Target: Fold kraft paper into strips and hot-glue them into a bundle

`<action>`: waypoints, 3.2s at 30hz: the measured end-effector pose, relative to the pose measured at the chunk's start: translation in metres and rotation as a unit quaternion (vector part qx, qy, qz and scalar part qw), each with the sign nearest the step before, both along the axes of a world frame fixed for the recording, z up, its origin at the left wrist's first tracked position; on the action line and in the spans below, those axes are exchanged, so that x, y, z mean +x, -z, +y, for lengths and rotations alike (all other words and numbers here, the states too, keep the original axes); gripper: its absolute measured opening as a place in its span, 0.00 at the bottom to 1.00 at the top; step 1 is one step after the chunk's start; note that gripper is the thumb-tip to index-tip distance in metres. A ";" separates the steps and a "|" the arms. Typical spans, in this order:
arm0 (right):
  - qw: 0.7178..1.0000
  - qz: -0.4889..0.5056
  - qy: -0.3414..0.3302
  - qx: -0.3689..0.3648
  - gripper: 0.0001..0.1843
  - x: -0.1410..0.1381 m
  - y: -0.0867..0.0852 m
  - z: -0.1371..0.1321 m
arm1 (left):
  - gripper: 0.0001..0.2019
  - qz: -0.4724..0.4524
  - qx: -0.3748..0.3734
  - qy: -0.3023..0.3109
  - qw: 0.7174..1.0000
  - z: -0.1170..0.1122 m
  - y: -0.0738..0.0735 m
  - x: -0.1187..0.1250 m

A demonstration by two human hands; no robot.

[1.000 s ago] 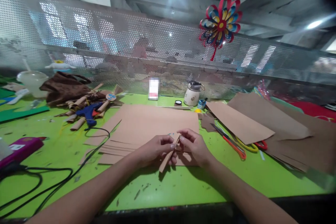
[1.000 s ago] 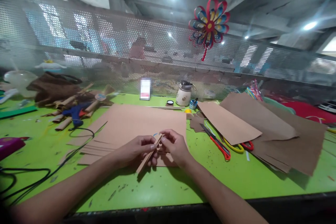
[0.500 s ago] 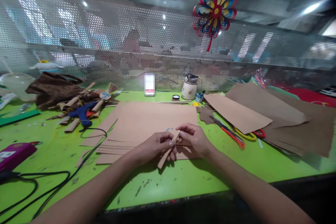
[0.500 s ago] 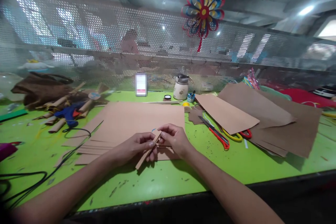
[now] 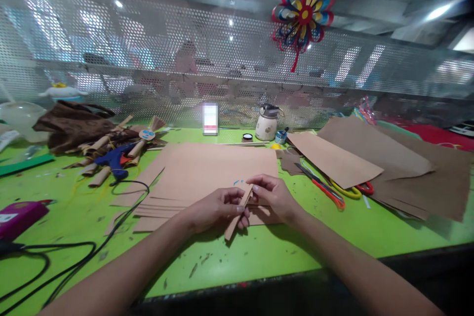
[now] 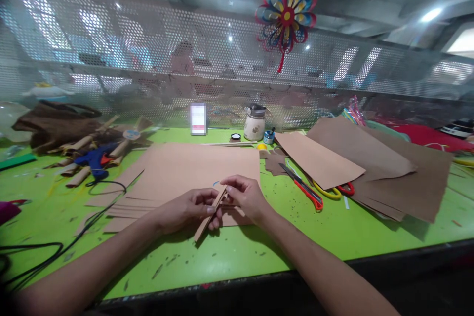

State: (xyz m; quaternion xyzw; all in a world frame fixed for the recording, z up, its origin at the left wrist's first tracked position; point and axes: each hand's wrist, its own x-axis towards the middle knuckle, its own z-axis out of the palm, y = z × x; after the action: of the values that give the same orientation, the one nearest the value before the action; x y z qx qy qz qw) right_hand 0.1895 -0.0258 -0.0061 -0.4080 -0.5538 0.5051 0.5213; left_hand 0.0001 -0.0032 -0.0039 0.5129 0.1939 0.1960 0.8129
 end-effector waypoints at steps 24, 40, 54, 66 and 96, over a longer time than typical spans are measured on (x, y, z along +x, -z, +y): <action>1.000 -0.024 -0.006 0.001 0.12 0.001 0.000 -0.001 | 0.13 -0.006 -0.065 -0.020 0.998 0.002 -0.001 -0.001; 0.999 -0.031 -0.020 -0.007 0.16 0.000 0.003 -0.001 | 0.13 0.015 -0.022 -0.038 0.999 0.002 -0.002 0.000; 0.998 -0.060 -0.008 -0.013 0.20 -0.002 0.006 0.001 | 0.20 0.065 0.024 -0.112 0.991 0.003 0.002 0.002; 0.999 -0.044 0.016 -0.015 0.16 -0.002 0.006 0.001 | 0.21 0.101 0.132 -0.098 0.981 0.002 0.005 0.005; 0.999 -0.046 0.014 -0.016 0.16 -0.002 0.003 0.000 | 0.22 0.111 0.126 -0.087 0.982 0.001 0.000 0.003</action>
State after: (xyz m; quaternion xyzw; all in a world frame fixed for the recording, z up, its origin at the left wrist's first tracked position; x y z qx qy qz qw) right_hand 0.1874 -0.0257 -0.0095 -0.4468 -0.5633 0.4869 0.4959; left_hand 0.0031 -0.0018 -0.0044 0.6113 0.3002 0.2310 0.6949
